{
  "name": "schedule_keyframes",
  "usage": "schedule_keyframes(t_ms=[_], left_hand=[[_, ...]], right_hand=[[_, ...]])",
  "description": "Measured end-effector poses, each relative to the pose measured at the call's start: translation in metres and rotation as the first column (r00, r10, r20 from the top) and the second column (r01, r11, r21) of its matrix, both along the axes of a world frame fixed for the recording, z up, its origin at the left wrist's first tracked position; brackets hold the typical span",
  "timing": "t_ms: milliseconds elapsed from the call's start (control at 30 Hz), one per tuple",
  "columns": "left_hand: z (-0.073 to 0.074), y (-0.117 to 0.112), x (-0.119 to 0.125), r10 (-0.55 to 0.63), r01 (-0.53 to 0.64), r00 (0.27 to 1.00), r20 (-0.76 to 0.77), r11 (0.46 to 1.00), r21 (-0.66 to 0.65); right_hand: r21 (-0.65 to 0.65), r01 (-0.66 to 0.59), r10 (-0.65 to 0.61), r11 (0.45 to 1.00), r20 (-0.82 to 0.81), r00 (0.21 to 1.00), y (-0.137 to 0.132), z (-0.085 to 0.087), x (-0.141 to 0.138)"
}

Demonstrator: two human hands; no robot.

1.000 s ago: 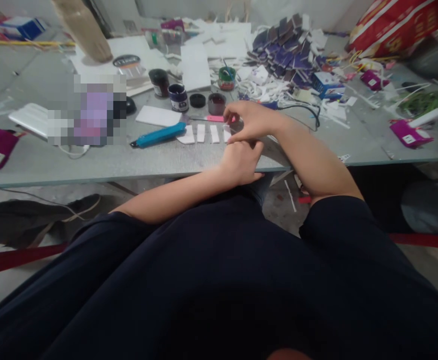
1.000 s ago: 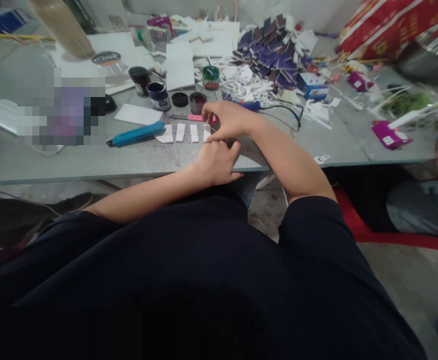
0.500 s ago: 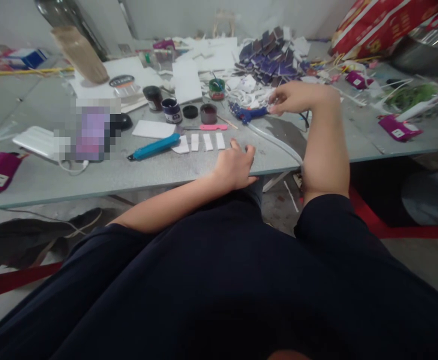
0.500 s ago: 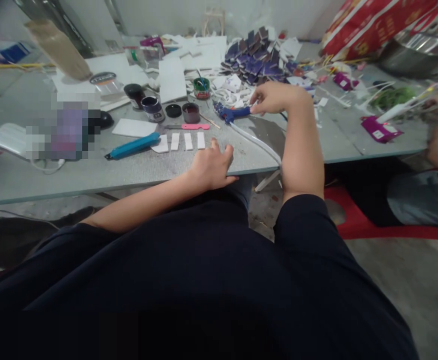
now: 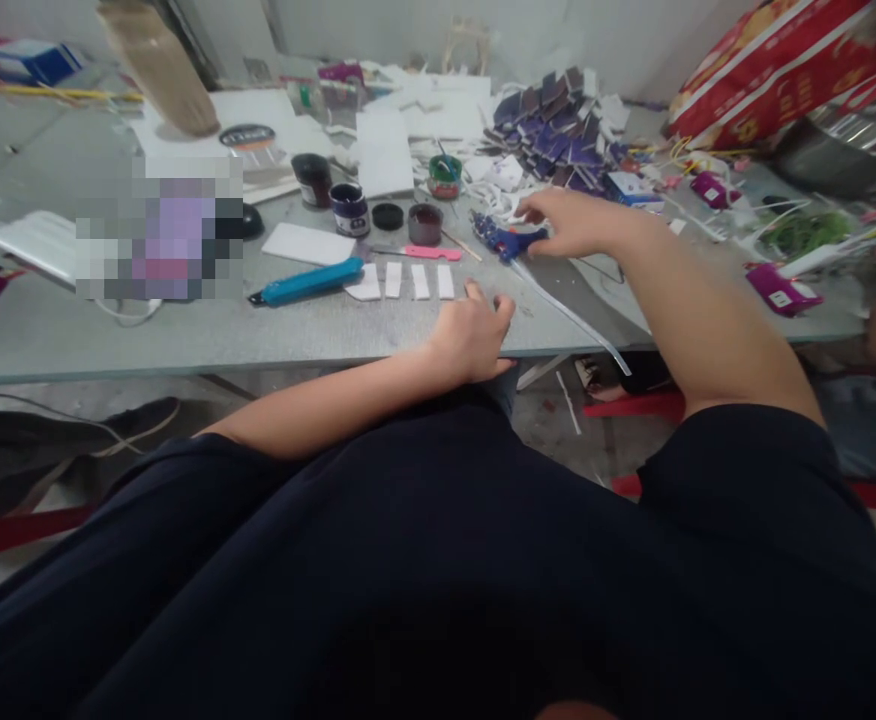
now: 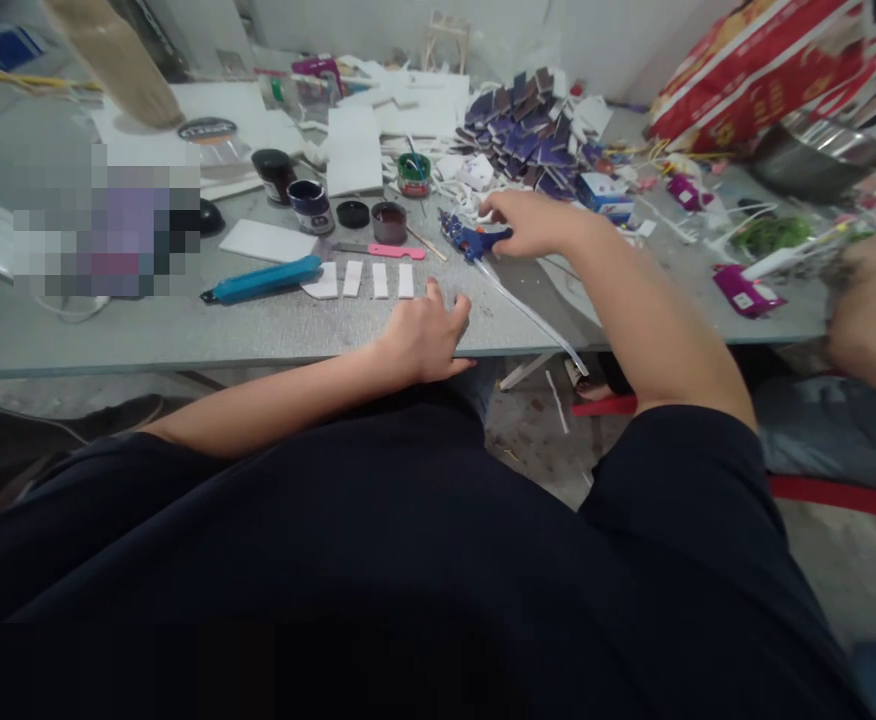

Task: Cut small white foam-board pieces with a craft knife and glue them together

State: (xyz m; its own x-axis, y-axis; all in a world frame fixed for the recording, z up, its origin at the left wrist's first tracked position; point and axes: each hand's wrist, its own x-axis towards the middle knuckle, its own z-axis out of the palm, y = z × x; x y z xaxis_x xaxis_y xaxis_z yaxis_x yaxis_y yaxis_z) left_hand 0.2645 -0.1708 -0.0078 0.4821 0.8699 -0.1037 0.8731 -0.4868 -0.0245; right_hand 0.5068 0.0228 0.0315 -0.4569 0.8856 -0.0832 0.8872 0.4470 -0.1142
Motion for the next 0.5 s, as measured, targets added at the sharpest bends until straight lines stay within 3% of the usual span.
schedule_keyframes(t_ms=[133, 233, 333, 500], left_hand=[[0.001, 0.0, 0.001, -0.001, 0.001, 1.0, 0.011, 1.0, -0.013], [0.001, 0.0, 0.001, 0.001, -0.001, 1.0, 0.012, 1.0, -0.022], [0.0, 0.001, 0.002, 0.003, -0.003, 1.0, 0.013, 1.0, -0.029], [-0.001, 0.0, 0.001, -0.011, 0.011, 1.0, 0.013, 1.0, -0.013]], right_hand=[[-0.026, -0.009, 0.009, 1.0, -0.015, 1.0, 0.013, -0.029, -0.006], [-0.024, -0.031, 0.03, 0.999, -0.021, 0.999, 0.015, -0.033, -0.008], [0.032, -0.025, 0.028, 0.999, -0.098, 0.995, 0.011, -0.02, -0.007], [0.136, 0.096, -0.064, 0.986, -0.225, 0.972, 0.003, 0.018, -0.005]])
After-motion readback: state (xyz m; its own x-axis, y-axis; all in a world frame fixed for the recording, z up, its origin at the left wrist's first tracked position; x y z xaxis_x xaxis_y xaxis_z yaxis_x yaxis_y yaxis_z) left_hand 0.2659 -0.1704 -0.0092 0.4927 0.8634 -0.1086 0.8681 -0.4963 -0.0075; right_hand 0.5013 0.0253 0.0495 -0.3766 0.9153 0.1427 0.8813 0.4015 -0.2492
